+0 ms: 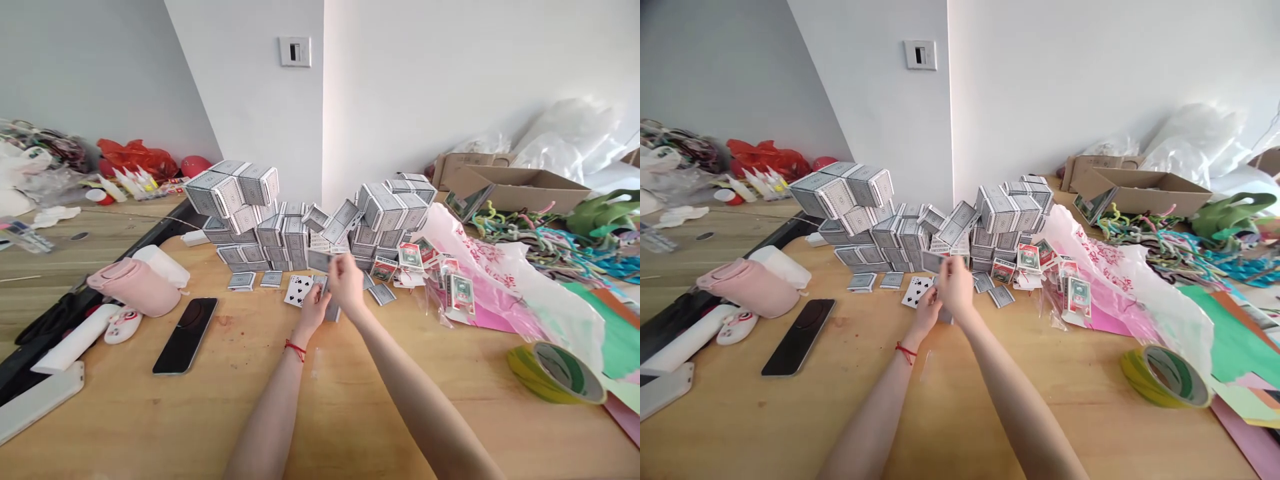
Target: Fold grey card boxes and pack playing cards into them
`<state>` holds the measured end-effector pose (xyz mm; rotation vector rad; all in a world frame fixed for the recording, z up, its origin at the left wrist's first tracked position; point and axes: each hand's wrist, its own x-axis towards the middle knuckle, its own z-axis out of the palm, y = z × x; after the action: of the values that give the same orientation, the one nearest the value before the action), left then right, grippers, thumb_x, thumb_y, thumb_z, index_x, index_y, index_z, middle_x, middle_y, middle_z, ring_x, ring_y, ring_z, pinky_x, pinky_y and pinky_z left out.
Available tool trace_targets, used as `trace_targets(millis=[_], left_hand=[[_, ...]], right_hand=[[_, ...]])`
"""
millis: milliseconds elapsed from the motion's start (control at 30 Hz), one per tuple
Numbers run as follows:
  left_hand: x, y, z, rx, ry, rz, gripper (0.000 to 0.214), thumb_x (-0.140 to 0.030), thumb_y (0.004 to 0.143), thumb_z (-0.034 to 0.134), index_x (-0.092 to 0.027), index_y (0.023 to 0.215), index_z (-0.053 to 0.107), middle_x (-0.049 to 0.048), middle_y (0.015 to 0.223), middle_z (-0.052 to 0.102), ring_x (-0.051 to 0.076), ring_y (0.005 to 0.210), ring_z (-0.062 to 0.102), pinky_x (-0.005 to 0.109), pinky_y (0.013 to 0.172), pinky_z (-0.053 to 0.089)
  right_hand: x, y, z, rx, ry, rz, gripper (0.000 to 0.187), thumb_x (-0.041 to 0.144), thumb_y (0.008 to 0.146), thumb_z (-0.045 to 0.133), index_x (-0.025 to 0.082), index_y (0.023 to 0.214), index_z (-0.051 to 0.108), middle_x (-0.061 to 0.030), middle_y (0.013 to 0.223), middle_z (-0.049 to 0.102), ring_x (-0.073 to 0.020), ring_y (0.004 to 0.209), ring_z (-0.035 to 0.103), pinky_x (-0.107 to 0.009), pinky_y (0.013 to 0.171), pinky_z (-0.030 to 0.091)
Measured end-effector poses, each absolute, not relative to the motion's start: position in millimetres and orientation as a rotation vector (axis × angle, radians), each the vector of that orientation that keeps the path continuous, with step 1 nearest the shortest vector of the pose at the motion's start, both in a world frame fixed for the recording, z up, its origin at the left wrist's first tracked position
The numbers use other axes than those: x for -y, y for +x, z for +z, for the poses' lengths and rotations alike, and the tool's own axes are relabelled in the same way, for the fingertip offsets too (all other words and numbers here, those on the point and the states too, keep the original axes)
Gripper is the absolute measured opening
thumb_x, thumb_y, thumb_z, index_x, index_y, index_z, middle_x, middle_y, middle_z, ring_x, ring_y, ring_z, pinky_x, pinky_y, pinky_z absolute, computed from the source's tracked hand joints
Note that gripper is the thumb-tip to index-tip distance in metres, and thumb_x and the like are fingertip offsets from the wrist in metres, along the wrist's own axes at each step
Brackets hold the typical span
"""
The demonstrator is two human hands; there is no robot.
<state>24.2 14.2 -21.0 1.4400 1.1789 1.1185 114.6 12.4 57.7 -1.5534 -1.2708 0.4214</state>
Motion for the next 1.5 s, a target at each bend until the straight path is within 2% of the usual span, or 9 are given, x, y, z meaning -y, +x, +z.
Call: trace_targets(millis=[67,133,267,367,700,900,1333,1500], left_hand=[[-14.6,23.4,-20.9,-1.126,1.374,1.096,0.022,-0.039,0.078,0.045,-0.017,0.082,0.048,-0.0022,0.064,0.051,0.010,0.054,0.048,0.022,0.050,0.039],[-15.2,21.8,-21.9,-1.139,1.301,1.070,0.027,-0.044,0.080,0.041,-0.018,0.086,0.046,-0.0038,0.059,0.047,0.009,0.046,0.045,0.021,0.043,0.035],[-16.7,18.5,-24.9,-1.229,1.254,1.083,0.032,-0.051,0.080,0.040,-0.019,0.084,0.045,-0.0066,0.052,0.040,0.007,0.036,0.037,0.019,0.036,0.027],[-18.3,16.8,-27.0,-1.239,1.288,1.136,0.033,-0.051,0.080,0.040,-0.019,0.083,0.045,-0.0068,0.051,0.039,0.007,0.035,0.036,0.020,0.037,0.028],[-16.5,18.1,-26.6,-1.285,1.367,1.157,0.032,-0.051,0.080,0.040,-0.019,0.081,0.046,-0.0054,0.051,0.039,0.008,0.039,0.036,0.021,0.042,0.029],[-18.7,16.4,-26.4,-1.306,1.352,1.203,0.030,-0.048,0.081,0.040,-0.019,0.080,0.046,-0.0051,0.051,0.040,0.009,0.040,0.037,0.021,0.042,0.029],[-17.2,16.0,-25.3,-1.361,1.459,1.235,0.028,-0.045,0.081,0.041,-0.018,0.076,0.047,-0.0025,0.059,0.046,0.011,0.053,0.042,0.022,0.054,0.033],[-15.4,17.7,-23.9,-1.335,1.499,1.196,0.028,-0.043,0.083,0.039,-0.017,0.083,0.049,0.0000,0.066,0.051,0.013,0.059,0.046,0.023,0.057,0.034]], right_hand=[[-7.4,143.1,47.2,0.980,-1.383,0.609,0.023,0.045,0.081,0.040,0.022,0.085,0.041,0.0003,0.062,0.058,-0.0151,0.048,0.058,-0.025,0.046,0.044],[1.3,165.9,29.3,0.822,-1.211,0.822,0.030,0.050,0.075,0.049,0.023,0.085,0.038,0.0034,0.058,0.057,-0.0145,0.042,0.057,-0.024,0.040,0.044],[24.3,185.5,-9.0,0.741,-1.087,1.121,0.042,0.046,0.061,0.068,0.021,0.082,0.040,0.0048,0.054,0.058,-0.0145,0.040,0.059,-0.023,0.038,0.046],[37.1,184.9,-23.6,0.741,-1.089,1.199,0.042,0.043,0.060,0.070,0.019,0.082,0.043,0.0043,0.052,0.059,-0.0154,0.041,0.060,-0.023,0.039,0.049],[41.9,174.1,-20.0,0.892,-1.107,1.275,0.040,0.048,0.064,0.065,0.018,0.081,0.045,0.0017,0.053,0.061,-0.0178,0.046,0.063,-0.025,0.041,0.051],[41.5,174.4,-23.7,0.864,-1.098,1.201,0.039,0.048,0.065,0.065,0.018,0.081,0.045,0.0019,0.054,0.060,-0.0181,0.047,0.063,-0.026,0.041,0.051],[40.4,176.1,-25.8,0.827,-1.110,1.200,0.038,0.046,0.065,0.065,0.018,0.081,0.046,0.0022,0.055,0.061,-0.0162,0.047,0.063,-0.025,0.043,0.051],[43.0,173.1,-24.3,0.914,-1.145,1.231,0.038,0.048,0.066,0.063,0.019,0.080,0.043,0.0030,0.053,0.059,-0.0164,0.045,0.062,-0.025,0.041,0.050]])
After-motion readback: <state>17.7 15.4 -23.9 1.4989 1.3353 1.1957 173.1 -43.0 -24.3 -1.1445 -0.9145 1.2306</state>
